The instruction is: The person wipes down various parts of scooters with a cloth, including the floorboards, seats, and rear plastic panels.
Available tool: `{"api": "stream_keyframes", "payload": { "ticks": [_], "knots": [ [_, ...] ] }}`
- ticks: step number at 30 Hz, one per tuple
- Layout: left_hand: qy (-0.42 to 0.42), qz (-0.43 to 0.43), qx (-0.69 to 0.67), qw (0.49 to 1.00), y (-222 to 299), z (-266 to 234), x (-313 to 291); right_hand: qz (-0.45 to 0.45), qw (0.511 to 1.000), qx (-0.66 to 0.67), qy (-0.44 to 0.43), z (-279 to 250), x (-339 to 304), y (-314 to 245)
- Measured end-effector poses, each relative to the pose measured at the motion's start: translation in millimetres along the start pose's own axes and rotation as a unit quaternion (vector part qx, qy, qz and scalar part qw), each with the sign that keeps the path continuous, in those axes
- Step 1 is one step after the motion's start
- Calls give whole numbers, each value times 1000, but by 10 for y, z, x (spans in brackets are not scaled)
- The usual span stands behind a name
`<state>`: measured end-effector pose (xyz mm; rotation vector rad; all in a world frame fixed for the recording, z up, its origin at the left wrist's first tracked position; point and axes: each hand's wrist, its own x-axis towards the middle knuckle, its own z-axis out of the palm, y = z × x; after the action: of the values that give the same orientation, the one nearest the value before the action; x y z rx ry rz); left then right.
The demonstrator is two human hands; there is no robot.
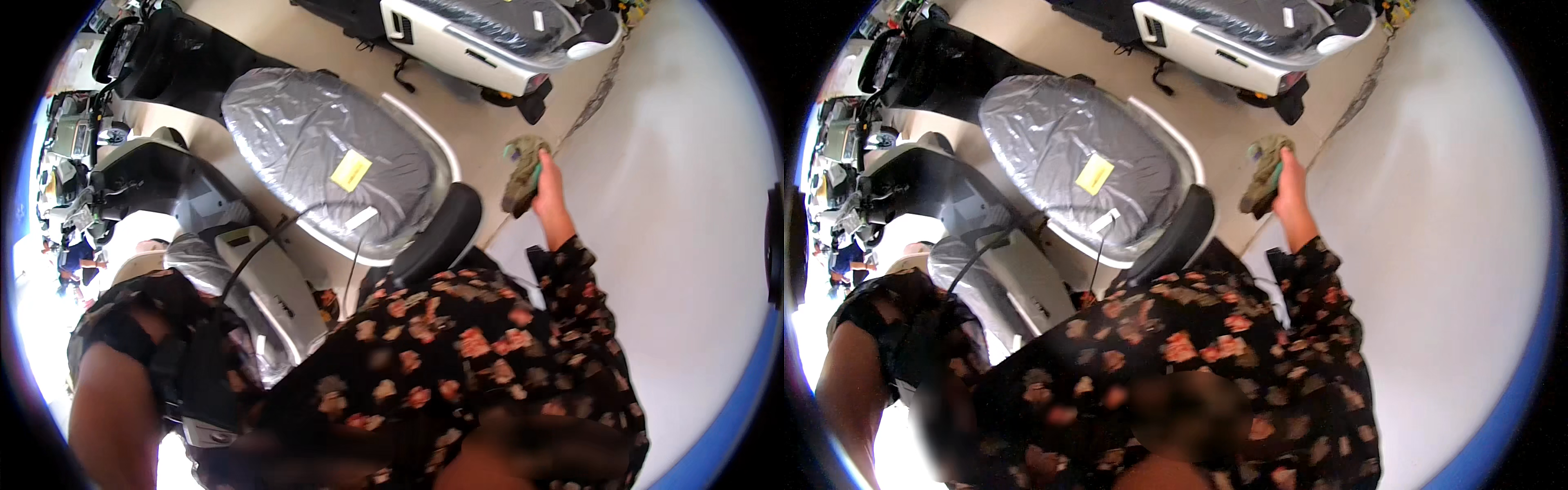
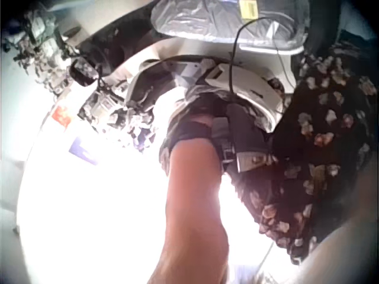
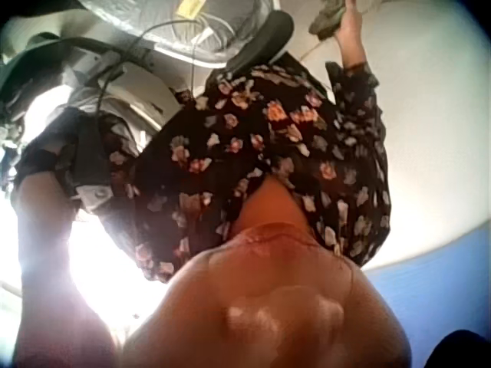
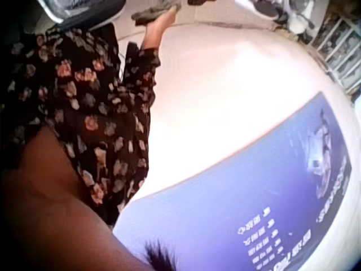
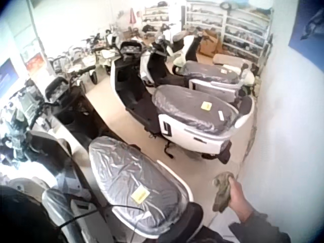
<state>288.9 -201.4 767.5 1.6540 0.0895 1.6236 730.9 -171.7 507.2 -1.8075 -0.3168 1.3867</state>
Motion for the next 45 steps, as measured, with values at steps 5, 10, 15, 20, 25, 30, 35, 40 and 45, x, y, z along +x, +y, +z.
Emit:
{"api": "stream_keyframes", "payload": {
  "ticks": [5,10,15,20,25,30,35,40,45],
  "knots": [
    [-16,-131,-48,990,16,428,-631,58,994,-33,-91,247,299,191],
    [-104,-334,-116,930,-125,1203,-1246,75,987,-68,-123,692,787,218],
    [-145,-462,-193,854,-467,2001,-1683,104,958,-139,-227,854,1425,284],
    [-133,-529,-180,819,-827,2363,-1595,191,903,-195,-331,807,1979,354],
    [-29,-495,-32,868,-1177,2173,-990,169,914,-151,-335,766,2029,780],
    [153,-256,200,933,-654,1622,105,261,874,-161,-375,721,1872,678],
    [297,-206,290,886,-391,1296,605,266,892,-147,-335,1007,1582,530],
    [497,-383,88,774,-1026,974,-161,208,900,-174,-341,921,2274,556],
    [611,-562,-101,548,-1352,1167,-428,192,860,-217,-420,1846,2407,419]
  ]
}}
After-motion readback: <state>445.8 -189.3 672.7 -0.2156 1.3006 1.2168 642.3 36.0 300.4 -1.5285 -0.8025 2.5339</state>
